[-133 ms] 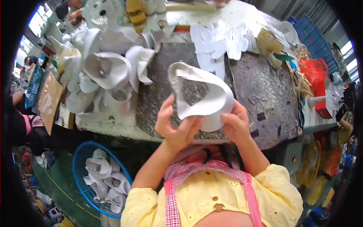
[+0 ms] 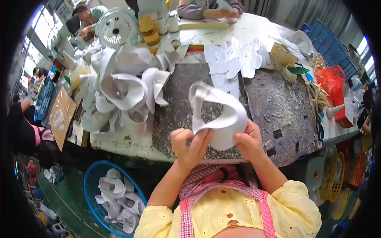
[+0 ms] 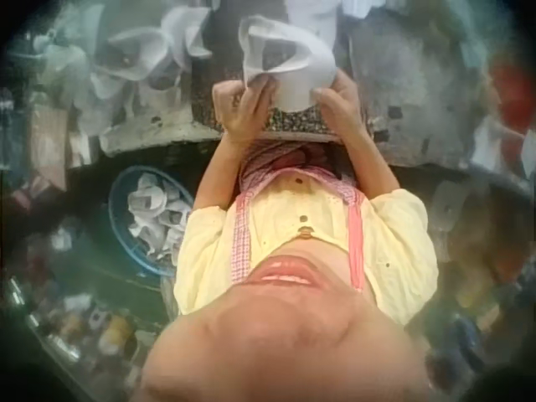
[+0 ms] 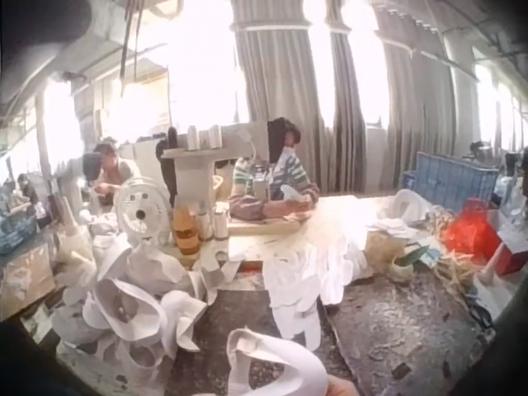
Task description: The person assembles shoe components by folding and shaping shoe uppers by hand, applying adhesive to inserts with a handheld applicator, and attaching the inserts onto the shoe pieces.
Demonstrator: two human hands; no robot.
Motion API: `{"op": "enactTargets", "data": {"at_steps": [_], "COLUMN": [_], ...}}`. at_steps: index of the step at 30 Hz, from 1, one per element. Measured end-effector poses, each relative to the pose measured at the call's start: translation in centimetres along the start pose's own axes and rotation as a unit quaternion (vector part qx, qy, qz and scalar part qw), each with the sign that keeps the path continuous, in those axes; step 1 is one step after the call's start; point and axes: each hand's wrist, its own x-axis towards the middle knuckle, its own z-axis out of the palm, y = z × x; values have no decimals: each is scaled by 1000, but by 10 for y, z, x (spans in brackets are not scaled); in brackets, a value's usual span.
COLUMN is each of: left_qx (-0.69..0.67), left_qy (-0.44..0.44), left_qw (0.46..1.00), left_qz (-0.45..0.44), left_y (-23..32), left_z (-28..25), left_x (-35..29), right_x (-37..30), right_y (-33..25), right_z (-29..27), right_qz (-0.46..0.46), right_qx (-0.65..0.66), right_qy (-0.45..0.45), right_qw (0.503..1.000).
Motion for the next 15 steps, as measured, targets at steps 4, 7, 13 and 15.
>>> {"op": "enactTargets", "data": {"at_steps": [4, 7, 13, 15], "left_qx": [-182, -206, -154, -180], "left_qy": [-184, -179, -184, -191], "left_qw": [946, 943, 961, 957], "left_qz": [-197, -192, -137, -126], "left_y": [10, 13, 16, 17], "left_z": [-7, -2, -3, 0], "left_x": [12, 19, 21, 7], "right_x": [-5, -8, -7, -8], "right_y": [-3, 1, -1, -1], "right_z": [1, 1, 1, 3], "right_qz": [8, 5, -17, -25], "right_qx": [-19, -35, -57, -51], "right_qy": [2, -6, -33, -37], "right_qw": [1000, 999, 998, 998]}}
